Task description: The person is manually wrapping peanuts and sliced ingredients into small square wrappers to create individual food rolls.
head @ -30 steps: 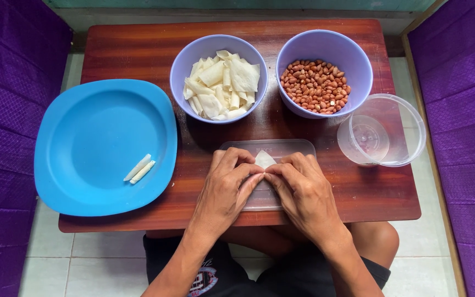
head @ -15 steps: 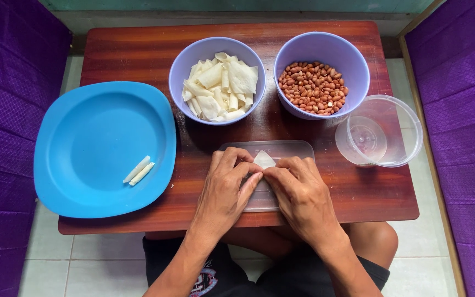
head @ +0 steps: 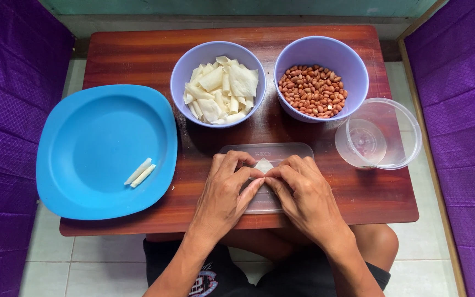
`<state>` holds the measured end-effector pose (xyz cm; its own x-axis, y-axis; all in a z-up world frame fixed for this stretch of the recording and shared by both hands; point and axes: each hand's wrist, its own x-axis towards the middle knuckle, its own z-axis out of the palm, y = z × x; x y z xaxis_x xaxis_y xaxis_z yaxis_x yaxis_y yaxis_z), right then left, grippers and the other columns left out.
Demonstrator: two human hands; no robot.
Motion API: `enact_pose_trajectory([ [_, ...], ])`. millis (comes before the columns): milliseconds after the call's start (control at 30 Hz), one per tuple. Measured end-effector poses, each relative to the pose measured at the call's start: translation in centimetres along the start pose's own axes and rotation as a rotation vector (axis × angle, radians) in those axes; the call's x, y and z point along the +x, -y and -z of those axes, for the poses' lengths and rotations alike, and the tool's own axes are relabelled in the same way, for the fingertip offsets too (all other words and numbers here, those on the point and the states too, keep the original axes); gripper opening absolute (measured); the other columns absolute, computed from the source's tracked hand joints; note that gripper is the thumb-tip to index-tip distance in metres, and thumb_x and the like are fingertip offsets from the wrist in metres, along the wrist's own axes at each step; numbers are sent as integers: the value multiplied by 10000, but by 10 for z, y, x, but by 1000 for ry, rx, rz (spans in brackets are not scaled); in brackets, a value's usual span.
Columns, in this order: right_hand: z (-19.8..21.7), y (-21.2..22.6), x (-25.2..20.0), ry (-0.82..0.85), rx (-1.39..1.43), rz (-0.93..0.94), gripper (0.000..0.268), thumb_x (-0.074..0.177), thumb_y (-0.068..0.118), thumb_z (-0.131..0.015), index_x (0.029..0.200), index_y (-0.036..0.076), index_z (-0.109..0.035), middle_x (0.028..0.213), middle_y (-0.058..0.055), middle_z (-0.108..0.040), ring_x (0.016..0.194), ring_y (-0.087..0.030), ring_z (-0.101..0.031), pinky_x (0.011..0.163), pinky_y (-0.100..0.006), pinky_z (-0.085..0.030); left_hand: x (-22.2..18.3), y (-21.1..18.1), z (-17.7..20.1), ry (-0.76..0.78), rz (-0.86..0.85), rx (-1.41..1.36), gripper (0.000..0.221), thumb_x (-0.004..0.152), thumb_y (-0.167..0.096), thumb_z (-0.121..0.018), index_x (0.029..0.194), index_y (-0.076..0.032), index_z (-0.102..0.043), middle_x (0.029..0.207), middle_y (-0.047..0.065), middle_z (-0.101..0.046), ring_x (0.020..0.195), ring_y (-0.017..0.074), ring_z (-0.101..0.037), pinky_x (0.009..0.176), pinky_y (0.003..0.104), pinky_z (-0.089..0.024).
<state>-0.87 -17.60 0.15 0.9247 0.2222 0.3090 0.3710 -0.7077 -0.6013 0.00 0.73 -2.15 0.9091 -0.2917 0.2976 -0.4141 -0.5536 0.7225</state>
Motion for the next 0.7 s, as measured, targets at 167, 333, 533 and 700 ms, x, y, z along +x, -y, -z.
enact_pose_trajectory([
  [167,-1,5,-5,-57,-27,92,104,892,92,-737,988,133,-733,948,-33,-634,821,-230,-602,693,-353,-534,4,-8,4,-23,-6,-11,82,915,-161,-704,934,-93,-745,1103,38,-597,1008,221,-550,864,343,-512],
  [333,-2,6,-7,-42,-80,116,190,867,48,-735,1053,85,-743,1027,-44,-639,836,-204,-560,685,-332,-504,3,-11,4,-56,-20,-20,87,860,-89,-725,937,-52,-738,1130,52,-605,975,208,-531,844,318,-500],
  [533,1,5,-2,-3,-71,129,186,873,64,-721,1057,77,-743,1057,-63,-650,868,-231,-573,716,-340,-515,3,-10,4,-67,3,-29,102,853,-92,-737,947,-53,-735,1128,61,-609,979,200,-553,828,316,-511],
  [700,-4,3,-4,-25,-106,125,97,912,88,-702,1004,57,-697,1050,-87,-624,858,-239,-575,690,-350,-513,3,-12,4,-66,-6,-23,102,864,-95,-736,954,-48,-732,1128,64,-608,982,201,-554,823,314,-515],
])
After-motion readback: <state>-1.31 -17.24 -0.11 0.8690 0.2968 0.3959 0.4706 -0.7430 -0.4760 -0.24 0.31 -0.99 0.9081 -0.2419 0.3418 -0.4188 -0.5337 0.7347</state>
